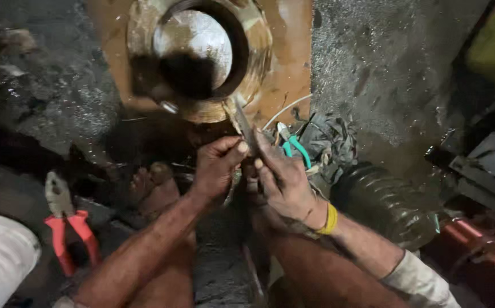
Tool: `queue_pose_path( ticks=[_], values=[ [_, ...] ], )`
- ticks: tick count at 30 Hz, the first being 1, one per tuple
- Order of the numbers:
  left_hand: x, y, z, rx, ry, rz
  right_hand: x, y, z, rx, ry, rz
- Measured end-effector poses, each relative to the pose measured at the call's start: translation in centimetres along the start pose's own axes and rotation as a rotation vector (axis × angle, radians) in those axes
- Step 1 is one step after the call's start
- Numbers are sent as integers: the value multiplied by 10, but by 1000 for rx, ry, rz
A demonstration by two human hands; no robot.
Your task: The person prepares and secures a wooden coil form by hand and using a knife to trim components while working with another person on the factory floor.
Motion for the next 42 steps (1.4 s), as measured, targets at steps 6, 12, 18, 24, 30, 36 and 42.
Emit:
queue_pose_path(
  ticks=[6, 12, 18, 24, 30, 36, 42],
  values=[
    [0, 6, 16, 38, -35, -55, 16, -7, 15, 160, -90, 69],
    [8, 2, -11, -136, 151, -2, 12, 3, 25, -375, 79, 224],
    [12, -5, -22, -225, 385, -93, 20, -6, 24, 122, -53, 125],
    [12, -1, -35, -334, 410, 58, 24, 24, 22, -35, -5, 230],
    [20, 12, -24, -120, 291, 87, 33, 11, 31, 112, 34, 196],
    [25, 0, -24, -71, 465, 36, 24, 17, 31, 23, -49, 244],
    [24, 8, -11, -7, 185, 135, 29, 14, 23, -185, 34, 307]
  ],
)
Point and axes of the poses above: each hand's wrist, its own y-axis towards the middle knuckle, its own x-axis out of the back of the hand, z = x × y, the point moved 1 cm from there along y, towards the middle knuckle, and after that the axes turned 4 degrees about x, right-handed, at the moved point
